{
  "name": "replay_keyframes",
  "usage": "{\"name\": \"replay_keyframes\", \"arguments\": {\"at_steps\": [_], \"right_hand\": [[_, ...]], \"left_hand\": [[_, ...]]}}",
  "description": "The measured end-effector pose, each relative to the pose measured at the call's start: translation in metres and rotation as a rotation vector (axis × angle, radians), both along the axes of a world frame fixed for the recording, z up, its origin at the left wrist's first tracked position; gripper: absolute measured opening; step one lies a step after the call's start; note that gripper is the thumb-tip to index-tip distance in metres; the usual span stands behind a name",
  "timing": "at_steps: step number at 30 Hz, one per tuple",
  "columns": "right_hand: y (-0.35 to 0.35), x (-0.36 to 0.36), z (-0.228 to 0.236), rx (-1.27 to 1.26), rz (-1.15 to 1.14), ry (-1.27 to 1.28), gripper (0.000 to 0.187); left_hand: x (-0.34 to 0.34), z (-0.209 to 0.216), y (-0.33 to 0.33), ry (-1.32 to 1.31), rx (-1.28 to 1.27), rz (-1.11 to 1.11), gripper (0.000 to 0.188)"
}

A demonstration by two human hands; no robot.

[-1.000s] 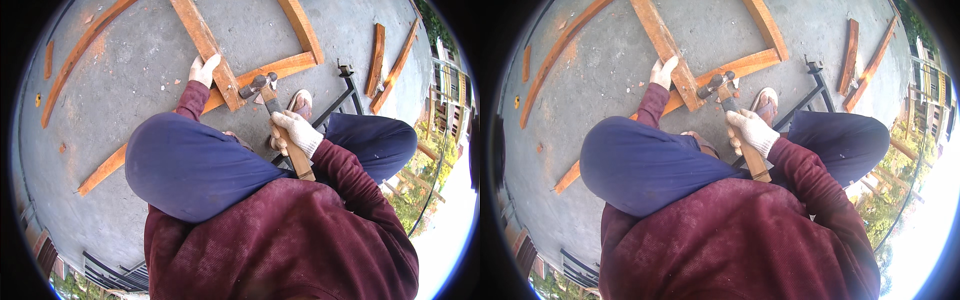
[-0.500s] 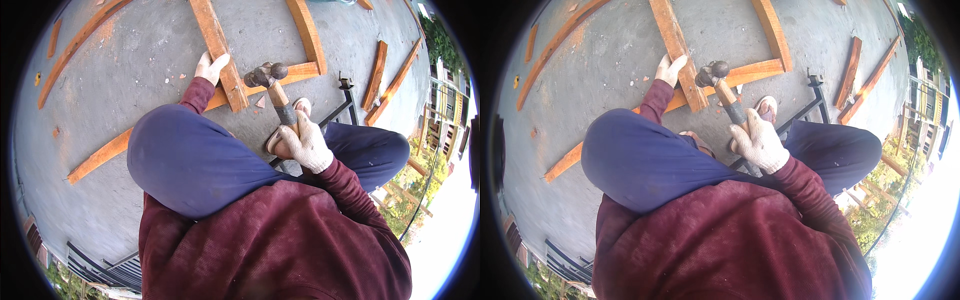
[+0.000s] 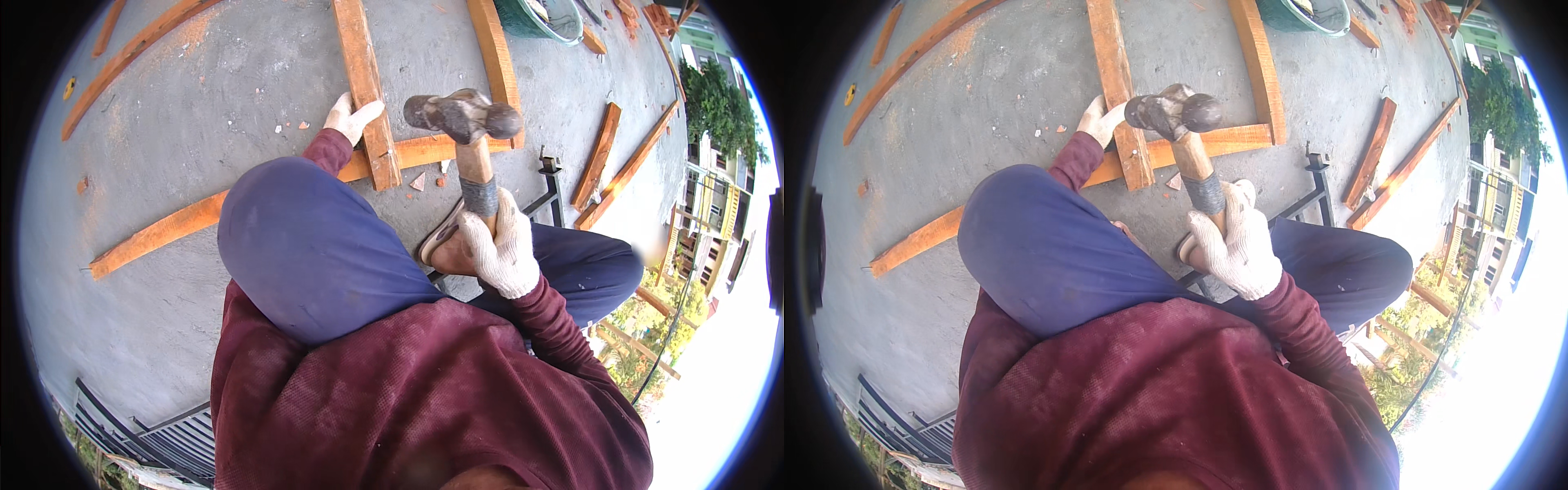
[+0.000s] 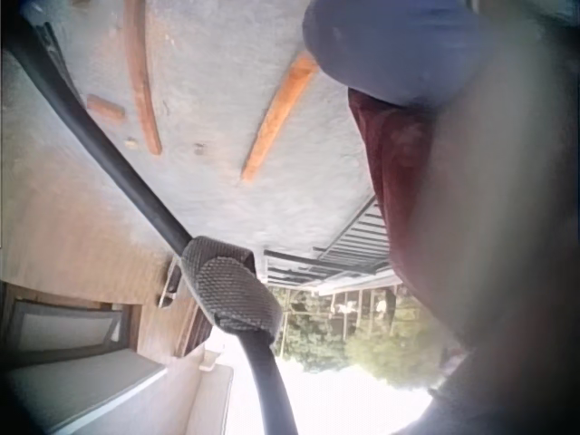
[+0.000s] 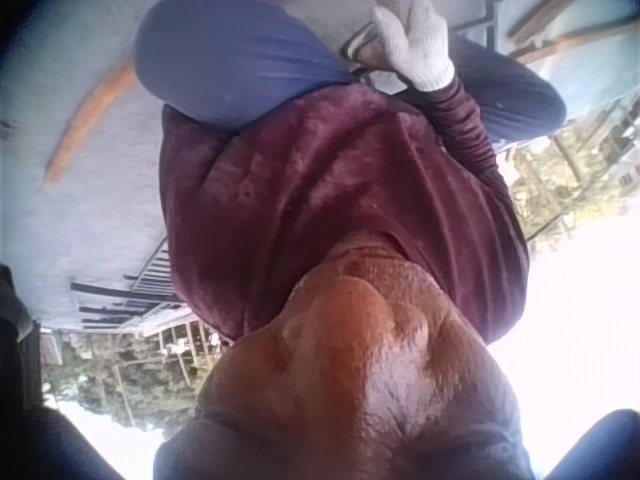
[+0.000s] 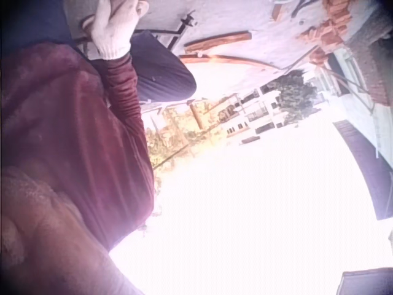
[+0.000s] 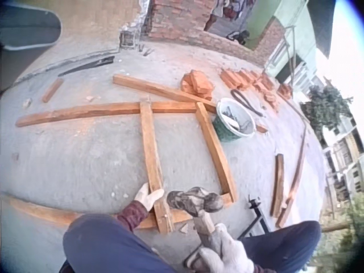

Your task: The person assembles a rectangular wooden frame on the floor by arranging planks and securing them with nails. They use a hammer to drive nails into the joints and adjust the planks to ensure alignment.

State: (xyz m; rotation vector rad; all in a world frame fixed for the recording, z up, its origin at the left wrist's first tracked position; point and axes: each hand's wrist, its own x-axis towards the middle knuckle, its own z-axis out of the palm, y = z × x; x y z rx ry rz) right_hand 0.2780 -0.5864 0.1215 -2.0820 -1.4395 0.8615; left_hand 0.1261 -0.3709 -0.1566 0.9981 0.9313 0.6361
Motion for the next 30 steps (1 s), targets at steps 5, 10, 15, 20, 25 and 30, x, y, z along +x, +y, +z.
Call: {"name": "replay_keyframes", "arguments": {"at_steps": [5, 10, 15, 20, 25, 30], "right_hand": [[0.005, -0.008, 0.027, 0.247, -0.036, 0.341, 0.016], [-0.012, -0.001, -0.052, -0.161, 0.038, -0.092, 0.027], [0.007, 0.002, -0.009, -0.03, -0.106, 0.08, 0.035], [0.021, 0.0, 0.039, 0.441, -0.169, 0.157, 0.006], [-0.007, -0.012, -0.037, 0.04, -0.12, 0.099, 0.022], [0.0, 0.021, -0.042, -0.223, -0.12, 0.062, 0.022]], "left_hand": [[-0.005, -0.009, 0.002, 0.043, 0.002, -0.022, 0.06], [0.001, 0.012, 0.001, 0.02, 0.0, -0.015, 0.061], [-0.006, -0.013, 0.004, 0.03, 0.022, -0.043, 0.064], [0.0, -0.013, 0.003, 0.069, 0.051, -0.036, 0.069], [0.007, -0.014, 0.003, 0.062, 0.059, -0.051, 0.068], [0.006, -0.013, 0.007, 0.052, 0.07, -0.056, 0.065]]}}
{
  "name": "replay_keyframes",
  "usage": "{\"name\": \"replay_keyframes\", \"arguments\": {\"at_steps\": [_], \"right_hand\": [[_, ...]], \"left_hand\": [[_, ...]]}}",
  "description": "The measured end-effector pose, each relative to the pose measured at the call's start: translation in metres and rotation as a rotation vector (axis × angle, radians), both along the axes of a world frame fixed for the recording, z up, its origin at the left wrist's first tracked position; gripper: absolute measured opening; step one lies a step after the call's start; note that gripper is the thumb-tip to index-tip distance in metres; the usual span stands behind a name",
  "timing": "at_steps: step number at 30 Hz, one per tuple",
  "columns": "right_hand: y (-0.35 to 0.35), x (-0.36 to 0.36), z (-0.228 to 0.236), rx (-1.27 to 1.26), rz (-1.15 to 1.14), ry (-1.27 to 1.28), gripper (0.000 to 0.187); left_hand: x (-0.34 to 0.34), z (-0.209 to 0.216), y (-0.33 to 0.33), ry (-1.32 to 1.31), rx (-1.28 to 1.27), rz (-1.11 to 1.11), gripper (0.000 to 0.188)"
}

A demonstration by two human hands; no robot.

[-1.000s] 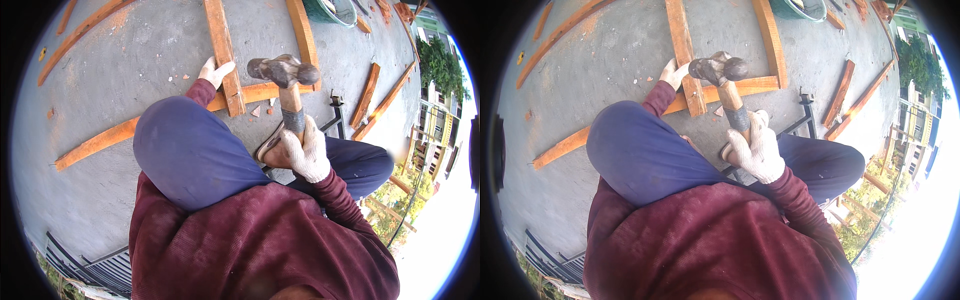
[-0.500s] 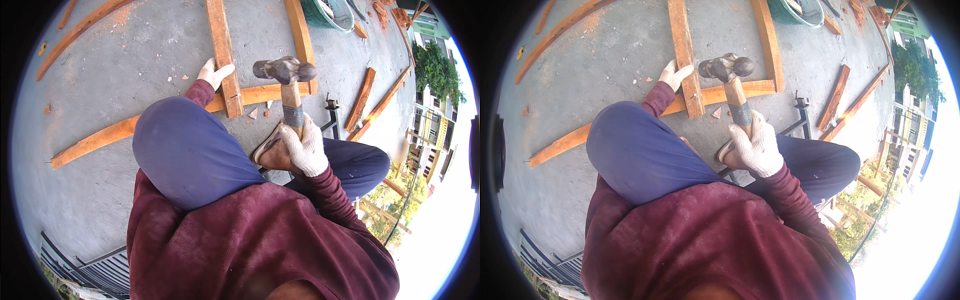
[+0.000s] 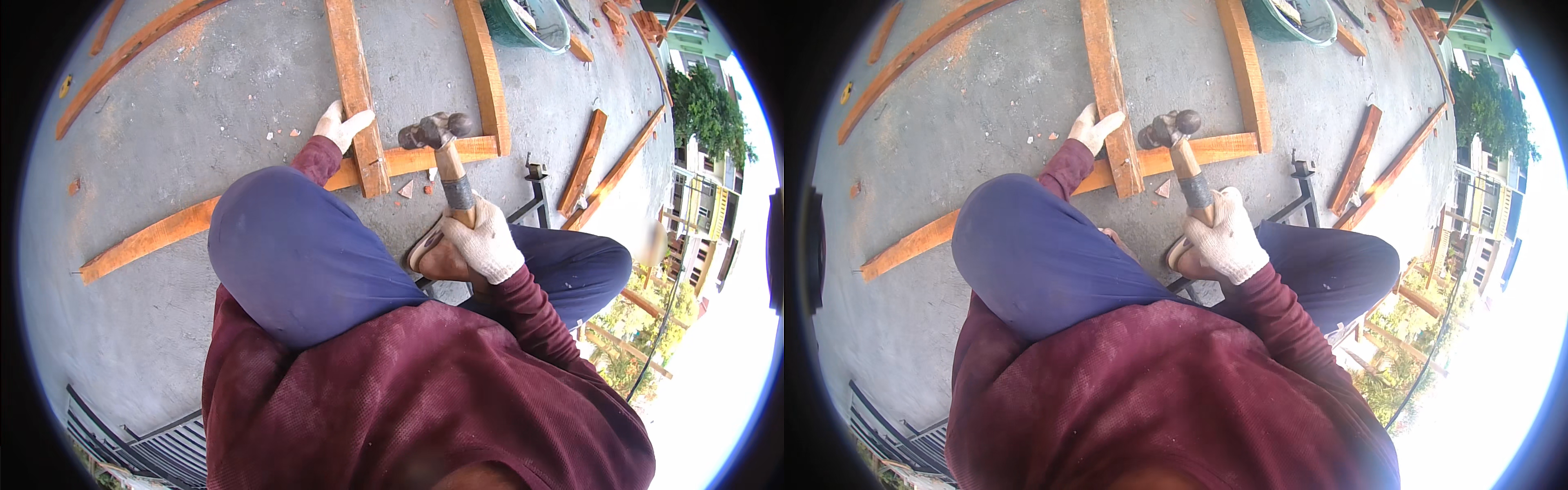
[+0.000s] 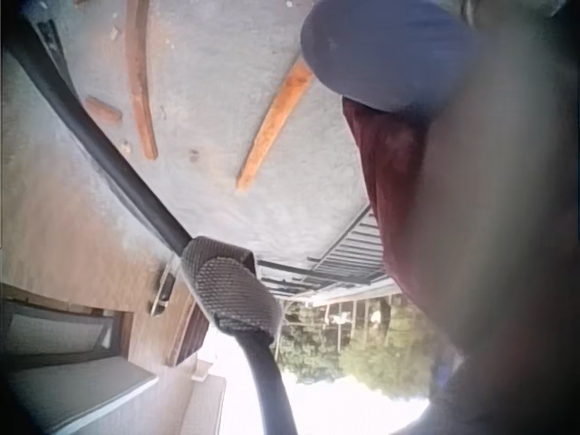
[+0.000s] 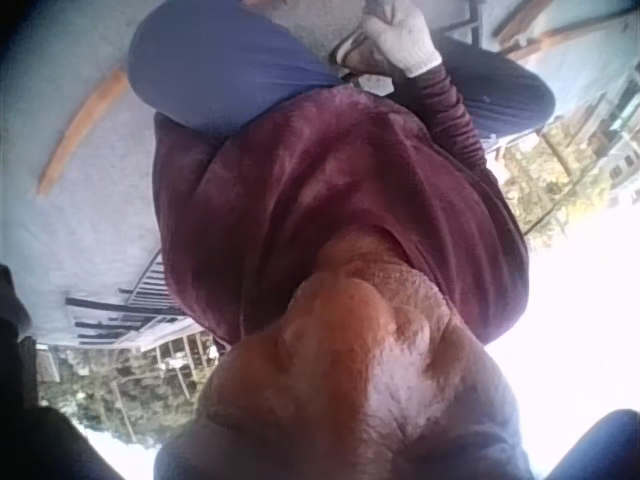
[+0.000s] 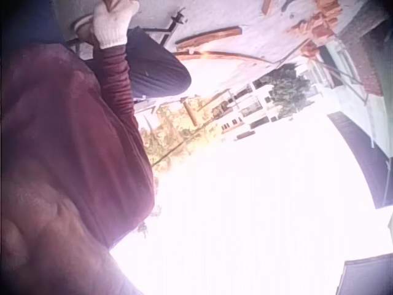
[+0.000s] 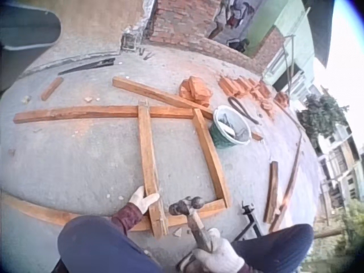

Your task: The person assembles a rectangular wooden frame on the floor by arranging planks and securing them with nails. They use a hammer to drive nails into the joints and adjust the planks to ensure alignment.

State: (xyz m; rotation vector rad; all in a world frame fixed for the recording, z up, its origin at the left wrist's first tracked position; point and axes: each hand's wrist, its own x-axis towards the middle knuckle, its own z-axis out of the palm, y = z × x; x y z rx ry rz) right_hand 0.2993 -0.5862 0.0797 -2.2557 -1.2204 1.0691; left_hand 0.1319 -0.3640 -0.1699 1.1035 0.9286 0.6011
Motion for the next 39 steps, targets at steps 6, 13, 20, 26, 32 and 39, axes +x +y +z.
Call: {"name": "replay_keyframes", "arguments": {"at_steps": [6, 13, 20, 26, 32, 39], "right_hand": [[0.063, -0.011, 0.104, 0.859, 0.053, 0.254, 0.011], [-0.041, -0.005, -0.068, -0.073, 0.164, -0.051, 0.012], [0.038, -0.003, 0.091, 0.365, -0.266, 0.396, 0.019], [0.019, -0.019, 0.077, 0.442, -0.074, 0.366, 0.029], [-0.027, 0.005, -0.055, 0.047, 0.053, 0.078, 0.016], [0.083, -0.019, 0.138, 0.905, -0.078, 0.557, 0.017]], "left_hand": [[-0.01, 0.002, -0.003, 0.08, -0.004, 0.021, 0.069], [0.001, 0.007, -0.006, 0.053, 0.008, 0.005, 0.07], [-0.009, 0.005, -0.004, 0.032, -0.027, 0.037, 0.067], [-0.013, 0.011, -0.009, 0.095, 0.03, -0.011, 0.069], [-0.002, 0.002, 0.001, 0.125, 0.108, 0.001, 0.071], [-0.009, 0.007, 0.0, 0.127, 0.044, -0.004, 0.074]]}}
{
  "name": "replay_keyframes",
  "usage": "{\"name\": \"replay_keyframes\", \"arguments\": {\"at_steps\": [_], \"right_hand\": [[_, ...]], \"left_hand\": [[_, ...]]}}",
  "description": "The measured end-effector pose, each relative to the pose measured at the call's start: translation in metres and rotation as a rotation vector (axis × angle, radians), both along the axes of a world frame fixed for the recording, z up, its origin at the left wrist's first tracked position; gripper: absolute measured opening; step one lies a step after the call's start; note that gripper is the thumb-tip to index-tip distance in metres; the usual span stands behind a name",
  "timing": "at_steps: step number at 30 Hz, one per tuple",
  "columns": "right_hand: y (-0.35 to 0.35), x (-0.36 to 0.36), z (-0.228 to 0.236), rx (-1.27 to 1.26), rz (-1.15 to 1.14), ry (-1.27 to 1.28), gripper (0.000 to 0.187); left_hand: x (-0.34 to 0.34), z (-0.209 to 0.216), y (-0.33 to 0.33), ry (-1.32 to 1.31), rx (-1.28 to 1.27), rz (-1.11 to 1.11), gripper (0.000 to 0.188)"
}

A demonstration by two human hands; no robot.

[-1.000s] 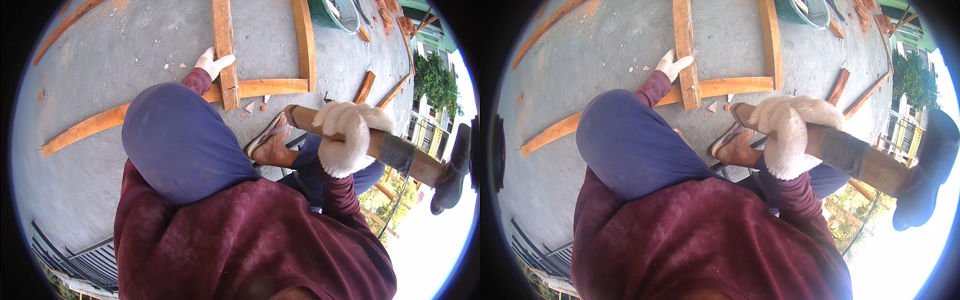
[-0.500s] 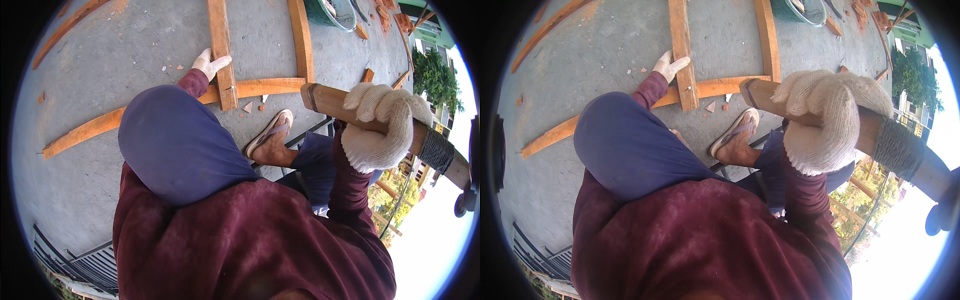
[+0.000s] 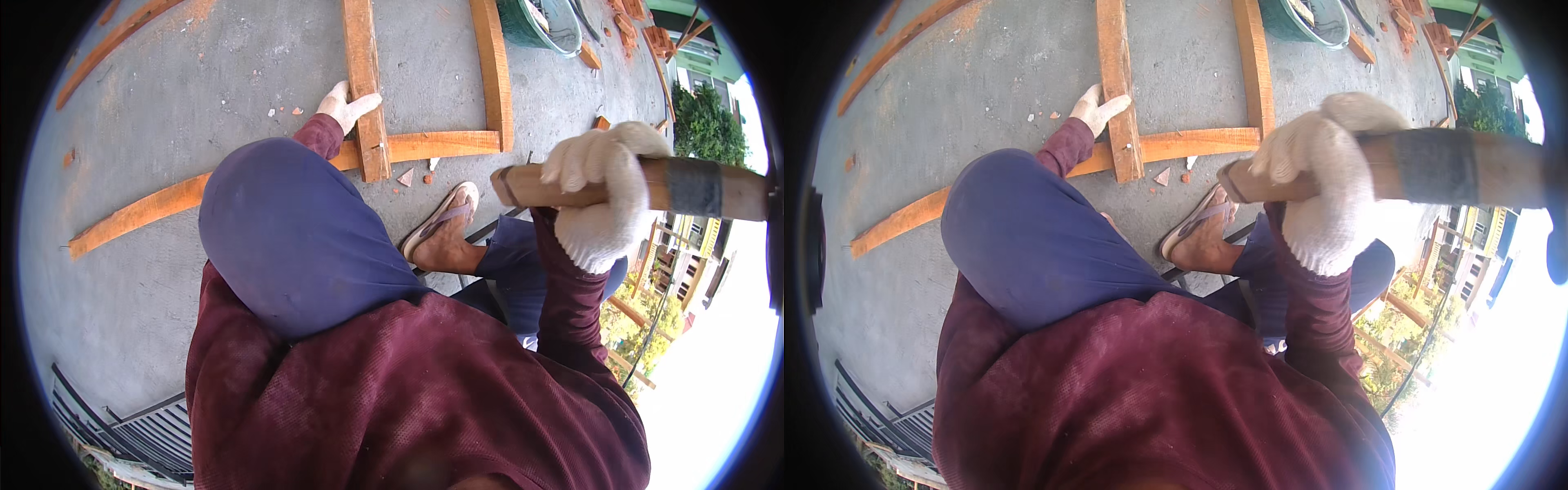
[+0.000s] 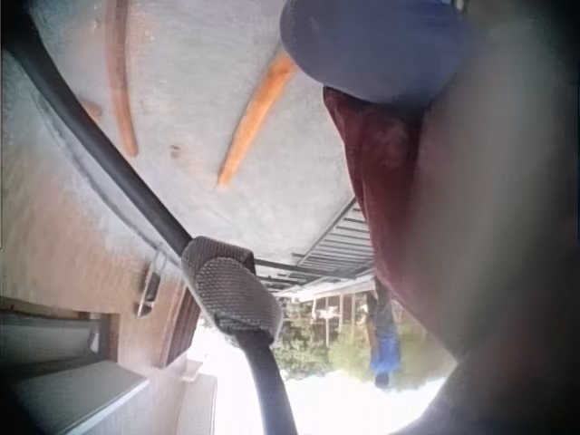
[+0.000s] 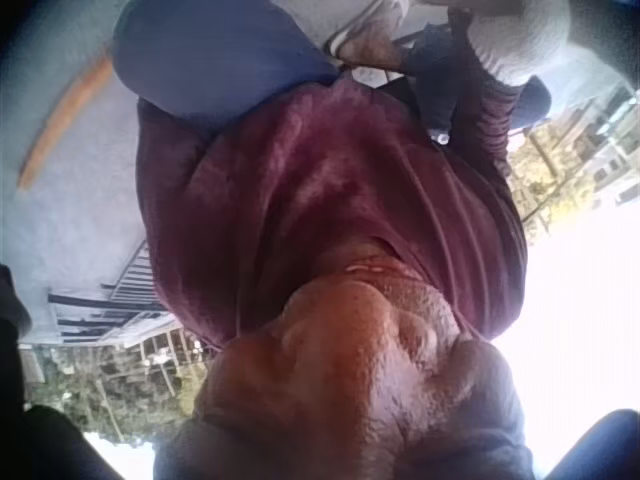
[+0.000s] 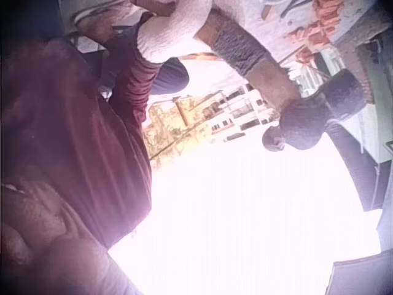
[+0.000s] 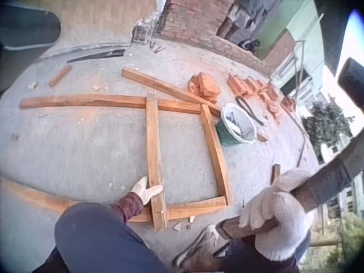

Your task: The person assembles a rectangular wooden frame on the floor by arranging planks and securing them with nails. They use a hammer to drive nails into the joints and adjust the planks to ensure alignment.

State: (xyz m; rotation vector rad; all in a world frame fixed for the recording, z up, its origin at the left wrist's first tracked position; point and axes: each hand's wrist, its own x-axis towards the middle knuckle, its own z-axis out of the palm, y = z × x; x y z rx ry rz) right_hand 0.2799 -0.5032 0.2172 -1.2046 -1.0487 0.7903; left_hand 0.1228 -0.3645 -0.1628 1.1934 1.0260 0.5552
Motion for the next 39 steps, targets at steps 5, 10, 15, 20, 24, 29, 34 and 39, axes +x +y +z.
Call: {"name": "replay_keyframes", "arguments": {"at_steps": [5, 10, 15, 20, 24, 29, 34, 39], "right_hand": [[-0.006, -0.021, -0.049, 0.195, 0.003, 0.013, 0.013], [-0.096, 0.011, -0.167, -1.137, 0.165, -0.242, 0.015], [-0.032, 0.007, -0.042, -0.596, -0.053, -0.076, 0.019], [0.012, 0.014, -0.008, 0.187, 0.313, -0.047, 0.014], [-0.08, 0.003, -0.147, -0.556, 0.17, -0.226, 0.018], [-0.071, 0.012, -0.124, -1.044, -0.021, -0.014, 0.019], [0.002, -0.004, -0.009, -0.077, -0.129, -0.033, 0.014], [-0.014, 0.013, -0.052, 0.198, 0.132, -0.184, 0.008]], "left_hand": [[0.001, 0.011, -0.002, -0.019, -0.043, 0.007, 0.075], [-0.003, 0.023, -0.004, 0.027, -0.05, -0.026, 0.076], [-0.011, -0.011, -0.002, -0.02, 0.019, 0.065, 0.074], [-0.008, 0.01, -0.002, 0.018, -0.038, 0.002, 0.071], [0.007, 0.013, 0.001, 0.034, -0.059, -0.017, 0.075], [0.011, 0.008, 0.003, 0.068, 0.059, -0.028, 0.074], [-0.01, 0.007, 0.0, 0.065, 0.018, -0.014, 0.074], [-0.006, 0.007, 0.001, 0.06, 0.0, -0.062, 0.078]]}}
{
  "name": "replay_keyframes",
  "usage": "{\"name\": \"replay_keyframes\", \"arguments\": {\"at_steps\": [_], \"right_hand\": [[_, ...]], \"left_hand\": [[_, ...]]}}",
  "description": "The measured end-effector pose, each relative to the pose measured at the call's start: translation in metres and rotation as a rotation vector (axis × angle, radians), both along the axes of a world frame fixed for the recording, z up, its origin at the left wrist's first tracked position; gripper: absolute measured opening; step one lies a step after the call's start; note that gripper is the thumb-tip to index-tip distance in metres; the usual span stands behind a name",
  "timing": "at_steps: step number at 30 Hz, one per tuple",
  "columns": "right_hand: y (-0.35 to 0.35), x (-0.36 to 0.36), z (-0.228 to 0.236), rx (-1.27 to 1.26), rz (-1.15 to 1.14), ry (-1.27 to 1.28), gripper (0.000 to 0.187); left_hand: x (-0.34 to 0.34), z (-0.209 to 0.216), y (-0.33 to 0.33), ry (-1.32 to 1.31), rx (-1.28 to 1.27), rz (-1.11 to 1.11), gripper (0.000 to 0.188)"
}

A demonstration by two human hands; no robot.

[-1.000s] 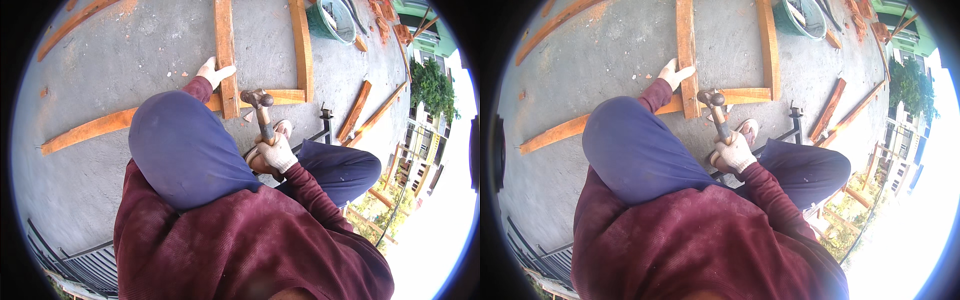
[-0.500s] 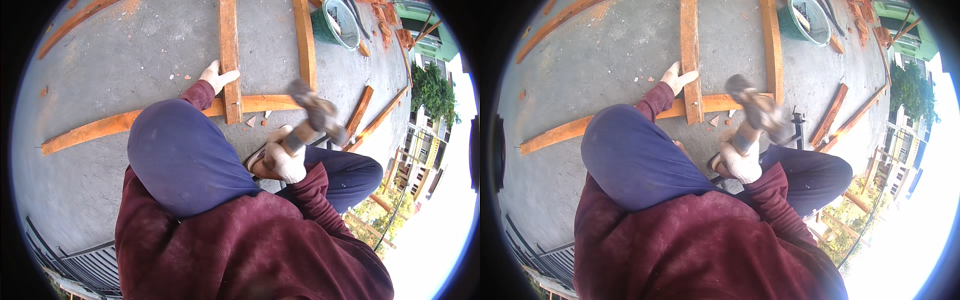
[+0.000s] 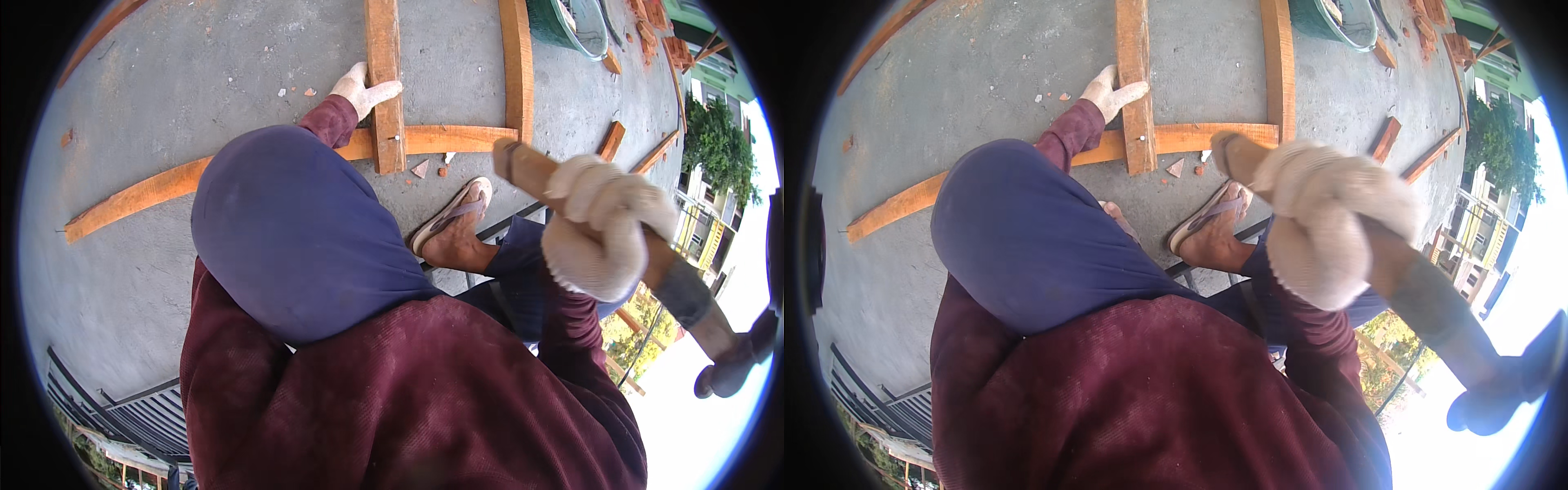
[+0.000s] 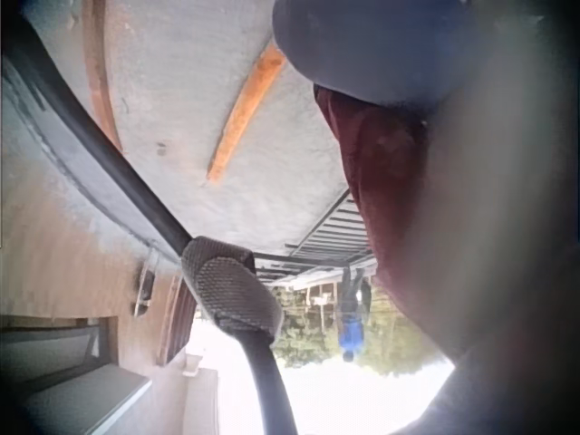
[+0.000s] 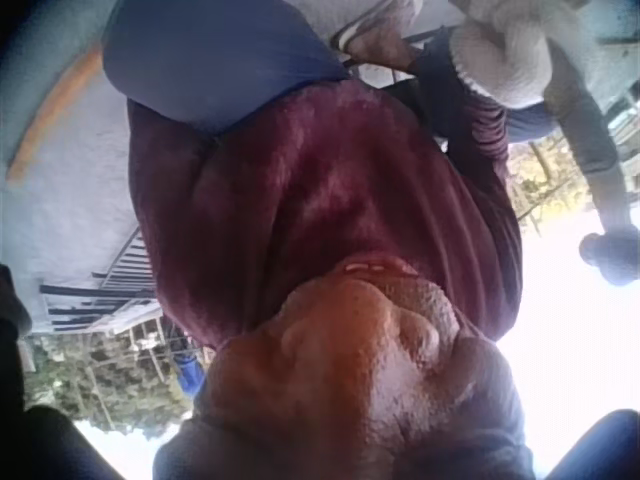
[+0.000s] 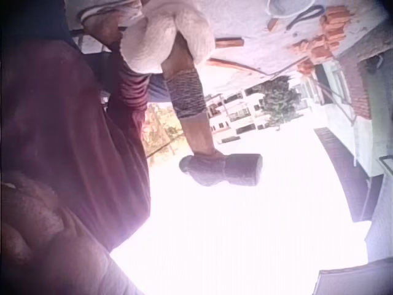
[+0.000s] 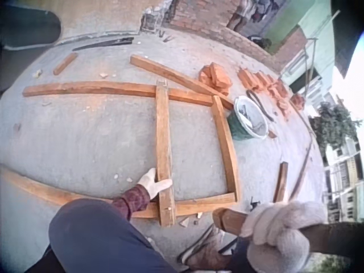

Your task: The person assembles a rectangular wooden frame on the floor by arranging planks and securing them with nails. They use a hammer to drive nails into the joints and adjust the planks to ensure alignment.

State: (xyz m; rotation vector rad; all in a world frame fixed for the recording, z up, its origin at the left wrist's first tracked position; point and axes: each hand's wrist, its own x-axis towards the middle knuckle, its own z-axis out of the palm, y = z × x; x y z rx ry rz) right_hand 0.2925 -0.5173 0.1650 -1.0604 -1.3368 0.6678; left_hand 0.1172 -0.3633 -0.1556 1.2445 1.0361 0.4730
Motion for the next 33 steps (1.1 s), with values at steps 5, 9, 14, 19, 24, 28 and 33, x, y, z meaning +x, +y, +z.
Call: {"name": "replay_keyframes", "arguments": {"at_steps": [5, 9, 14, 19, 24, 28, 33], "right_hand": [[-0.103, -0.006, -0.138, -1.382, -0.067, -0.138, 0.015], [-0.085, -0.014, -0.086, -1.331, -0.149, 0.166, 0.016], [-0.088, -0.018, -0.103, -0.932, -0.24, 0.011, 0.03], [-0.09, -0.031, -0.114, -1.11, -0.228, 0.009, 0.025], [-0.094, -0.031, -0.117, -1.128, -0.208, -0.086, 0.025], [-0.081, -0.03, -0.115, -1.158, -0.191, -0.188, 0.025], [-0.088, -0.007, -0.149, -1.209, -0.009, -0.422, 0.026]], "left_hand": [[0.008, 0.008, 0.003, 0.06, 0.008, 0.027, 0.081], [-0.001, 0.005, -0.001, 0.055, 0.026, 0.063, 0.086], [0.004, -0.001, -0.008, 0.13, 0.192, 0.154, 0.087], [-0.058, 0.045, -0.037, 0.513, 0.563, -0.192, 0.045], [-0.082, 0.004, -0.053, 0.865, 0.921, -0.302, 0.016], [-0.082, 0.008, -0.057, 0.973, 0.877, -0.388, 0.015], [-0.078, 0.022, -0.05, 0.937, 0.866, -0.491, 0.017]]}}
